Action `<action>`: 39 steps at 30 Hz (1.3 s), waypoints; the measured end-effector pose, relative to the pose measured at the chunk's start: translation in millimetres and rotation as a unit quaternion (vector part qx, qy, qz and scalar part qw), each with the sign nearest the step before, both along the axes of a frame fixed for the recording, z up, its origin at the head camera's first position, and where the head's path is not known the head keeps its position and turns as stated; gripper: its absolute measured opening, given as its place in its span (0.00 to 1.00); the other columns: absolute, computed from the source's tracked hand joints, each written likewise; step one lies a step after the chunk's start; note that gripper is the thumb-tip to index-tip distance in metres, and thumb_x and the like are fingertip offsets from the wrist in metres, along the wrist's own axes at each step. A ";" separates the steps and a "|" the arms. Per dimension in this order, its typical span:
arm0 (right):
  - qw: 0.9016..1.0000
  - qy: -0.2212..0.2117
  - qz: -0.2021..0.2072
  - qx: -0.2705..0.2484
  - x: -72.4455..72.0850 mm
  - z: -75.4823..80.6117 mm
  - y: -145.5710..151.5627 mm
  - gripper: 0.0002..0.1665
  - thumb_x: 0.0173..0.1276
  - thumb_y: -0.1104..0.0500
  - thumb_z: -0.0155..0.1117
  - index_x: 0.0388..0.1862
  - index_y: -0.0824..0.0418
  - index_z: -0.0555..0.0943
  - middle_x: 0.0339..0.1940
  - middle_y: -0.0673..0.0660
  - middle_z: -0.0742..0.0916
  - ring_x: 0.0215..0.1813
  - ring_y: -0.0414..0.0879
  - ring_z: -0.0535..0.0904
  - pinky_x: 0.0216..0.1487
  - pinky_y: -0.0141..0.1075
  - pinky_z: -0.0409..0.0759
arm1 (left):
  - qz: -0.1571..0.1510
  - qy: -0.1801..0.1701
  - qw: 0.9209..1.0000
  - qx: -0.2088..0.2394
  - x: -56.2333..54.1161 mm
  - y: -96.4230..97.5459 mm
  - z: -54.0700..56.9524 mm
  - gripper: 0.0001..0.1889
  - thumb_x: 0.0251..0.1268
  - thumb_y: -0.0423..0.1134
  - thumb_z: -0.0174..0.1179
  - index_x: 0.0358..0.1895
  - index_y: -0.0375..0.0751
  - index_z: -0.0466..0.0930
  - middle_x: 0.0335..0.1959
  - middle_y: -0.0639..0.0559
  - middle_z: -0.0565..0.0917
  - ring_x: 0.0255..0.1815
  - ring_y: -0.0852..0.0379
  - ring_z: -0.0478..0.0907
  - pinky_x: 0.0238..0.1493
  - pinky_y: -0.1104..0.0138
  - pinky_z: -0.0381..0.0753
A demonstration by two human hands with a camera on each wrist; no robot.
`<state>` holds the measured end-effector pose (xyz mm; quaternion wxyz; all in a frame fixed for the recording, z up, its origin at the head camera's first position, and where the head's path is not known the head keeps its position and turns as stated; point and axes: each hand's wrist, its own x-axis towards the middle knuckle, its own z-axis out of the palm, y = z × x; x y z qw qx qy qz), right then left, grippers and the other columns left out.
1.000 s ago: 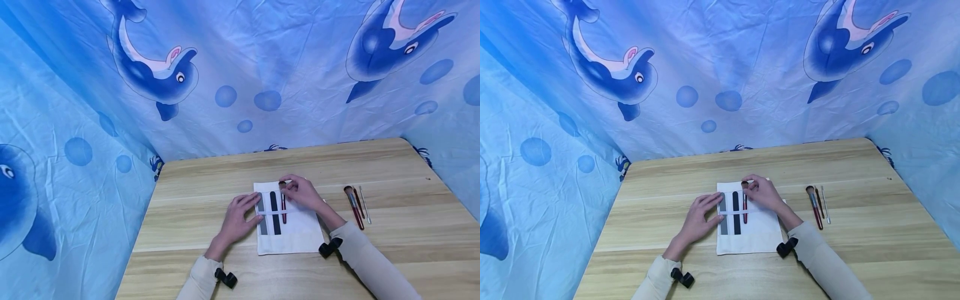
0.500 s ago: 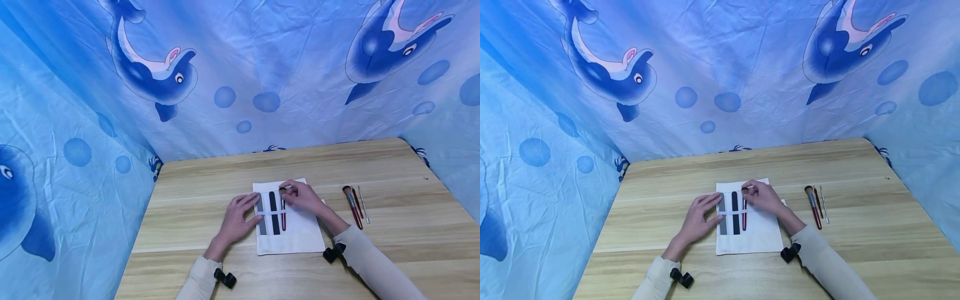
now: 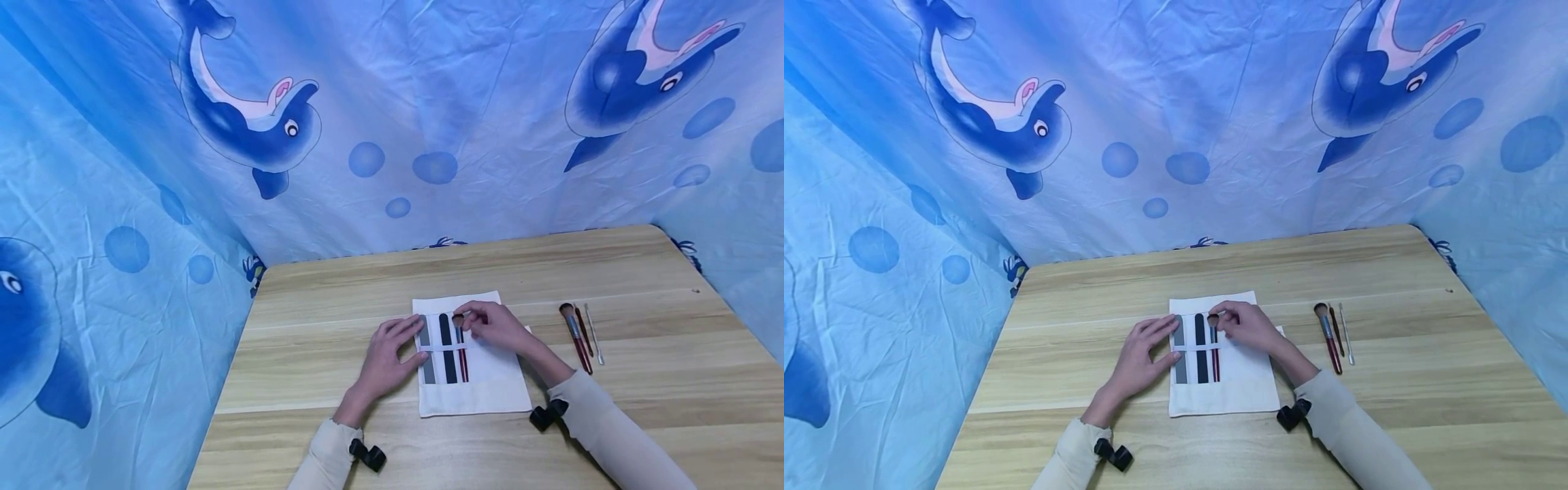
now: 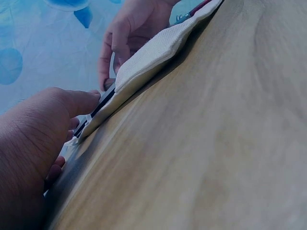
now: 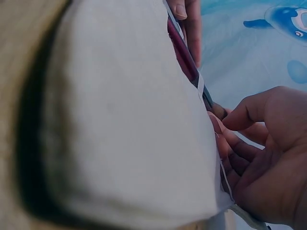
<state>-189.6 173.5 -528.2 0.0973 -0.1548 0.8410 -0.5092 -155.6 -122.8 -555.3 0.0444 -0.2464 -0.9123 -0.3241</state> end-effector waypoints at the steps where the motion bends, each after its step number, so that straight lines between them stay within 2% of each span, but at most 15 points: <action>1: 1.000 0.000 0.002 0.001 0.3 0.2 0.2 0.24 0.73 0.76 0.57 0.64 0.68 0.87 0.37 0.53 0.90 0.36 0.46 0.84 0.37 0.32 0.81 | 0.000 0.000 1.000 0.000 -0.1 0.0 -0.3 0.36 0.73 0.56 0.71 0.80 0.49 0.78 0.84 0.57 0.75 0.80 0.42 0.69 0.80 0.37 0.64; 10: 1.000 0.006 0.005 0.014 1.5 -1.6 2.2 0.24 0.72 0.77 0.56 0.59 0.67 0.90 0.40 0.55 0.89 0.40 0.47 0.80 0.38 0.32 0.78 | 0.001 -0.003 1.000 -0.002 0.9 0.5 -0.6 0.36 0.73 0.57 0.70 0.80 0.50 0.78 0.84 0.58 0.74 0.80 0.42 0.69 0.80 0.36 0.64; 18: 0.999 0.037 0.017 0.018 2.1 -4.0 5.0 0.22 0.73 0.76 0.58 0.52 0.63 0.94 0.48 0.56 0.93 0.48 0.47 0.83 0.48 0.36 0.78 | -0.001 0.007 1.000 -0.001 0.7 0.5 -1.3 0.36 0.73 0.58 0.69 0.80 0.50 0.78 0.83 0.57 0.75 0.80 0.41 0.70 0.79 0.36 0.65; 23: 0.998 0.053 0.026 0.014 1.5 -4.4 7.2 0.23 0.72 0.77 0.57 0.48 0.62 0.95 0.46 0.55 0.93 0.50 0.48 0.84 0.51 0.37 0.79 | 0.000 0.008 1.000 -0.007 0.3 0.7 -2.6 0.36 0.74 0.58 0.68 0.80 0.50 0.78 0.84 0.57 0.74 0.80 0.41 0.69 0.80 0.35 0.64; 30: 0.998 0.052 0.032 0.014 1.9 -5.3 8.3 0.23 0.72 0.76 0.56 0.51 0.64 0.95 0.47 0.55 0.94 0.52 0.49 0.85 0.52 0.37 0.80 | 0.003 0.006 1.000 -0.007 0.8 1.2 -3.4 0.35 0.74 0.58 0.68 0.80 0.50 0.78 0.84 0.57 0.74 0.80 0.41 0.69 0.80 0.35 0.64; 39: 0.998 0.049 0.021 0.016 4.2 -1.4 7.7 0.25 0.70 0.77 0.55 0.58 0.67 0.91 0.44 0.57 0.90 0.46 0.47 0.81 0.45 0.34 0.79 | 0.004 0.008 1.000 -0.008 1.2 1.9 -4.1 0.36 0.74 0.59 0.68 0.80 0.51 0.78 0.84 0.57 0.74 0.81 0.41 0.69 0.80 0.35 0.64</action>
